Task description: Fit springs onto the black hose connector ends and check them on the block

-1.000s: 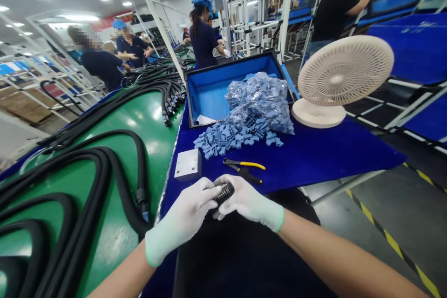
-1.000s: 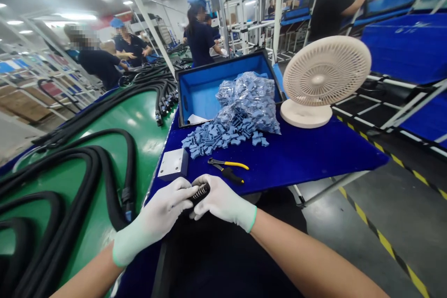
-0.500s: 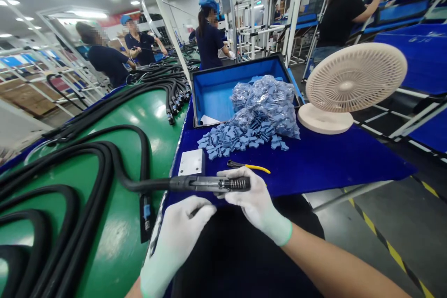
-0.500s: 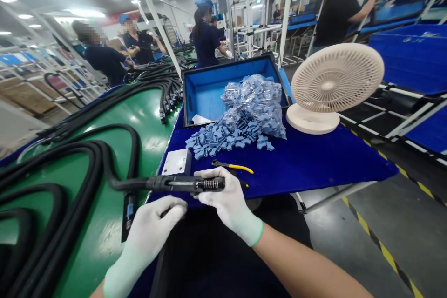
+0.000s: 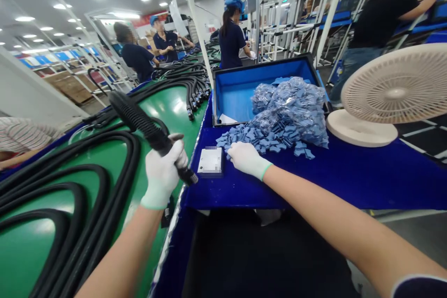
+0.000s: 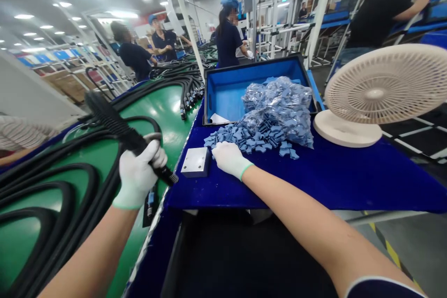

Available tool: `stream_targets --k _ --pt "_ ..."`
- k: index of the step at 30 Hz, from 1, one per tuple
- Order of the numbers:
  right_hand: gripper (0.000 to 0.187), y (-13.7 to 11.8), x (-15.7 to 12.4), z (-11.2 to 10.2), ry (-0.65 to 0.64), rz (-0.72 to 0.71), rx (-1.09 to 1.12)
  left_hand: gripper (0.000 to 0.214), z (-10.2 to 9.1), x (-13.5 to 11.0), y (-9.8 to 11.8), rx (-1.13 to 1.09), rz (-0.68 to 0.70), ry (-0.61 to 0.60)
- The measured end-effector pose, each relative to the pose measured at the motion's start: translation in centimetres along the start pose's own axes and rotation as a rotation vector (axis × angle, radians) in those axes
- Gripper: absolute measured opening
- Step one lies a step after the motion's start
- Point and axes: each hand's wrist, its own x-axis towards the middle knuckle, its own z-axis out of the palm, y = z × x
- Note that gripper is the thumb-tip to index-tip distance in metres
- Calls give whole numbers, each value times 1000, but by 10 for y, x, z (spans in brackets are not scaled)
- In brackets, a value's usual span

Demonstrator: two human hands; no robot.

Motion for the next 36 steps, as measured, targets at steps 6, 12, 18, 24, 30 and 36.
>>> stream_targets --k 6,12,18,24,30,36 --pt "35 5 -4 -1 56 55 -29 28 4 50 -32 61 18 -97" --pt "43 16 -7 -12 118 42 216 29 1 45 -55 132 -18 -105" --pt "29 -15 4 -25 -54 -81 791 31 0 49 -62 306 -20 -81" --pt "13 -52 36 -11 -83 -90 804 33 -9 54 -56 360 -21 -119" --pt "35 -54 59 8 -118 -94 705 38 -9 56 -65 291 -52 -136" --pt "50 -55 50 2 -66 -150 479 48 -23 45 -48 241 -64 -91"
